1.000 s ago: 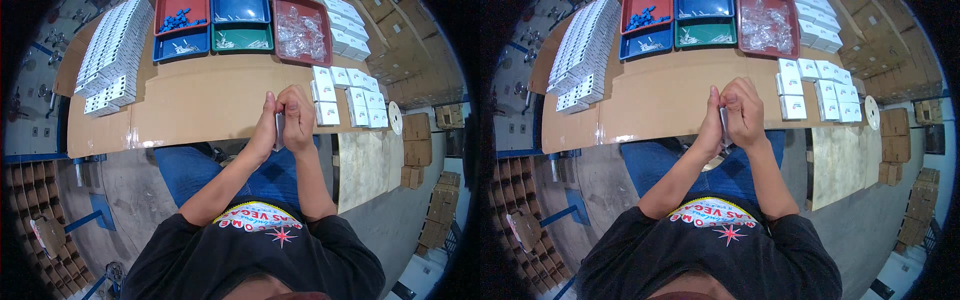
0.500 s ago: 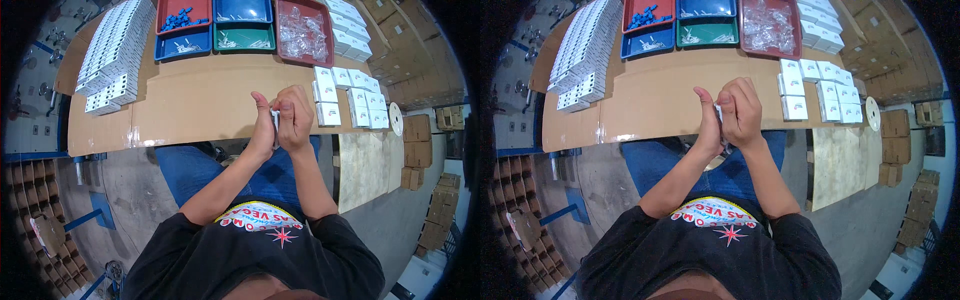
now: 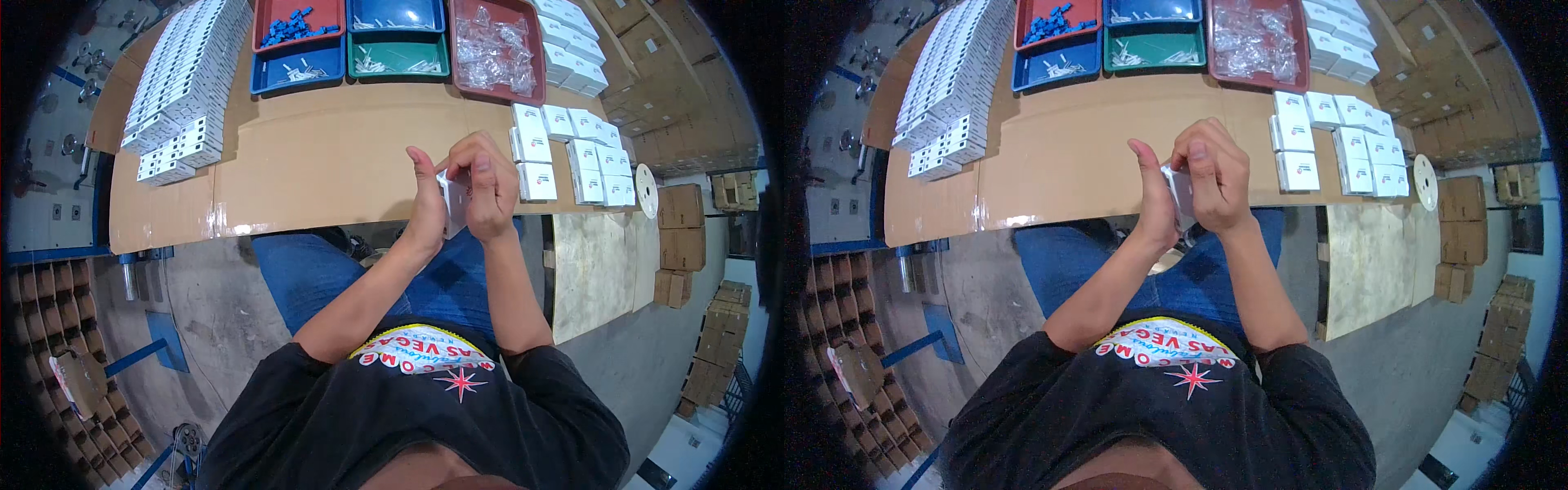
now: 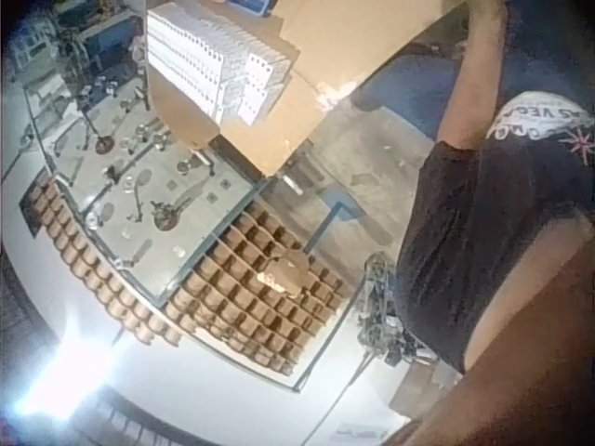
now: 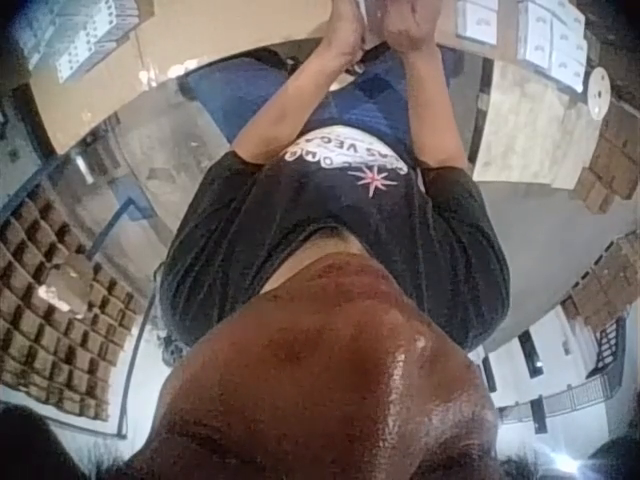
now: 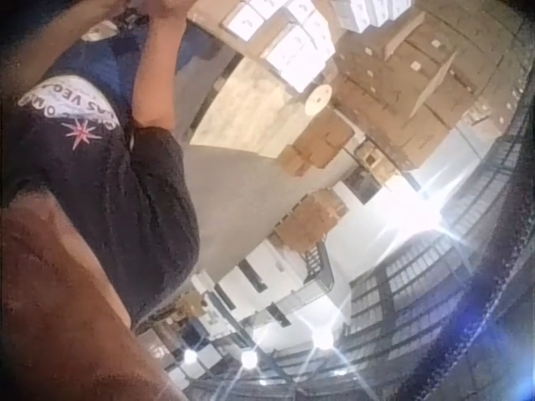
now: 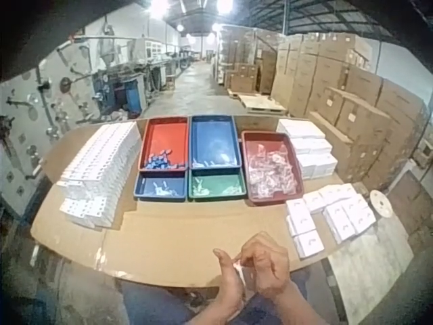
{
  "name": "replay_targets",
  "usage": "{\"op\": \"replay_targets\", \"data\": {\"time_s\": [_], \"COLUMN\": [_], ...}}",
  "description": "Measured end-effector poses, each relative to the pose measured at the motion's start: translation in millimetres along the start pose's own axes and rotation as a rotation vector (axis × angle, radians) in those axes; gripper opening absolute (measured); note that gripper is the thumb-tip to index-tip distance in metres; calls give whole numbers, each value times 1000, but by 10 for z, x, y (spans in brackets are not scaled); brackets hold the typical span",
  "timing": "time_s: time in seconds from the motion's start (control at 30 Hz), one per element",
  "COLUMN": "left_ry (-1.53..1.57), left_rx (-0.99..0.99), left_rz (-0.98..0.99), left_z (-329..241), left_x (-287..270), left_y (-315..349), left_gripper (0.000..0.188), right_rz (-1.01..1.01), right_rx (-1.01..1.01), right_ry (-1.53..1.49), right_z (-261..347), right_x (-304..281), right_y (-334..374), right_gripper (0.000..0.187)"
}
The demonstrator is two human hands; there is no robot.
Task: The person is assembling and packaging small electronic components into white boxes.
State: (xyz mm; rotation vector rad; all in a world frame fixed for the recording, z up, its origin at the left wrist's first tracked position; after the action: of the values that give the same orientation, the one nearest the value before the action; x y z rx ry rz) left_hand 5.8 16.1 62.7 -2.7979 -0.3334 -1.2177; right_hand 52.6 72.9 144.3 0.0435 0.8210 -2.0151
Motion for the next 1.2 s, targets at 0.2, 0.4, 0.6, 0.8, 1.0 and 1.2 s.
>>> {"op": "replay_targets", "data": {"time_s": [0.2,0.4,0.6,0.8,1.0,1.2], "left_ry": [-104,-59,6,60,79,57], "left_rx": [-25,90,95,86,130,117], "left_rz": [-13,32,-56,-75,-31,-47], "left_z": [-41,-94,-85,-84,-87,1], "left_x": [36,50,-15,-28,5,-116], "left_y": [6,40,40,65,96,59], "left_gripper": [97,94,88,80,74,80], "right_rz": [30,-18,-29,2,95,113], "right_rx": [-62,-160,-204,-223,-198,-154], "right_ry": [325,418,415,394,381,401], "right_z": [46,145,131,106,107,14], "right_x": [54,104,159,180,213,230], "right_y": [-5,25,3,-23,-56,-52], "right_gripper": [29,26,26,24,28,33]}}
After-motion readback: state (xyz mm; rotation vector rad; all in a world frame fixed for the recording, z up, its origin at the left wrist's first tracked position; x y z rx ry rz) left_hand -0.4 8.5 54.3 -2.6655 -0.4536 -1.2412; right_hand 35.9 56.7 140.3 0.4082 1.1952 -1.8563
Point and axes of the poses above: each hand's wrist, its own y-axis away from the middle knuckle, its own x-axis out of the palm, z = x × y, the point moved 6 cm from there along -y, towards the middle knuckle, and after that the axes turned 15 degrees about z, right-handed, at the moved point
